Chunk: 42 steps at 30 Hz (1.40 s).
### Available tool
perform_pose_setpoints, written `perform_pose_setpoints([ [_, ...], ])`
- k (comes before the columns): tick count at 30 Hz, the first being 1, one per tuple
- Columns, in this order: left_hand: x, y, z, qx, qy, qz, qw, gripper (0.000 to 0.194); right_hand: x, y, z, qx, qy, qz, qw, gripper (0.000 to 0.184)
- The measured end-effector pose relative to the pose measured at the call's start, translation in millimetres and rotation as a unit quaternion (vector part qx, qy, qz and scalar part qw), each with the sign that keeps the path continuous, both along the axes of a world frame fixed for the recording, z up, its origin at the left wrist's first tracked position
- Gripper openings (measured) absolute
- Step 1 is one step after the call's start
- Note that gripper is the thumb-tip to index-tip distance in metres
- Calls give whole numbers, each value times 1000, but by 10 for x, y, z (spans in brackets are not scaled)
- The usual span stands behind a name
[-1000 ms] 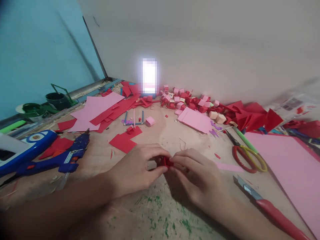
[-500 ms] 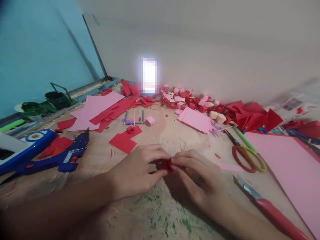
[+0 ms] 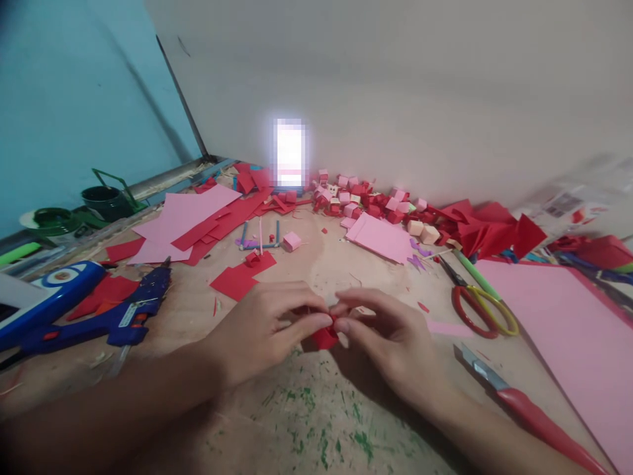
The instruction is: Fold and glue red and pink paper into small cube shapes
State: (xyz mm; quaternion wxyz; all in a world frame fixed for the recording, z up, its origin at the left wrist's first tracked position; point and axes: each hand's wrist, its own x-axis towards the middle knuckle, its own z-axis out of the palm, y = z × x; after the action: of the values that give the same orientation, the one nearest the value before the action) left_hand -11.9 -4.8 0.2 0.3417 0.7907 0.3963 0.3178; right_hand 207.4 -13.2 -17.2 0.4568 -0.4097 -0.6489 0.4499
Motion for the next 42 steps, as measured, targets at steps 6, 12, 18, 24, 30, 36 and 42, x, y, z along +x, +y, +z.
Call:
perform_pose_setpoints([
  [6, -24, 21, -45, 114, -54, -82, 989, 19, 23, 42, -18, -191, 123, 73, 971, 73],
  [12, -23, 45, -95, 119, -46, -89, 988, 19, 13, 68, -7, -225, 124, 88, 962, 72],
  [18, -18, 28, -54, 115, -40, -83, 989, 12, -30, 73, 3, -228, 130, 93, 960, 48],
  [24, -1, 7, -66, 158, -21, -60, 985, 12, -42, 64, 18, -241, 152, 115, 952, 31],
  [30, 2, -3, -79, 192, -11, -18, 981, 8, -53, 53, 90, -233, 68, 121, 963, 30],
  [36, 0, -19, -85, 219, 3, -13, 976, 9, -71, 33, 113, -205, -5, 101, 973, 28],
  [42, 5, -22, -86, 216, -10, -28, 976, 11, -76, 29, 102, -202, -5, 86, 975, 25],
])
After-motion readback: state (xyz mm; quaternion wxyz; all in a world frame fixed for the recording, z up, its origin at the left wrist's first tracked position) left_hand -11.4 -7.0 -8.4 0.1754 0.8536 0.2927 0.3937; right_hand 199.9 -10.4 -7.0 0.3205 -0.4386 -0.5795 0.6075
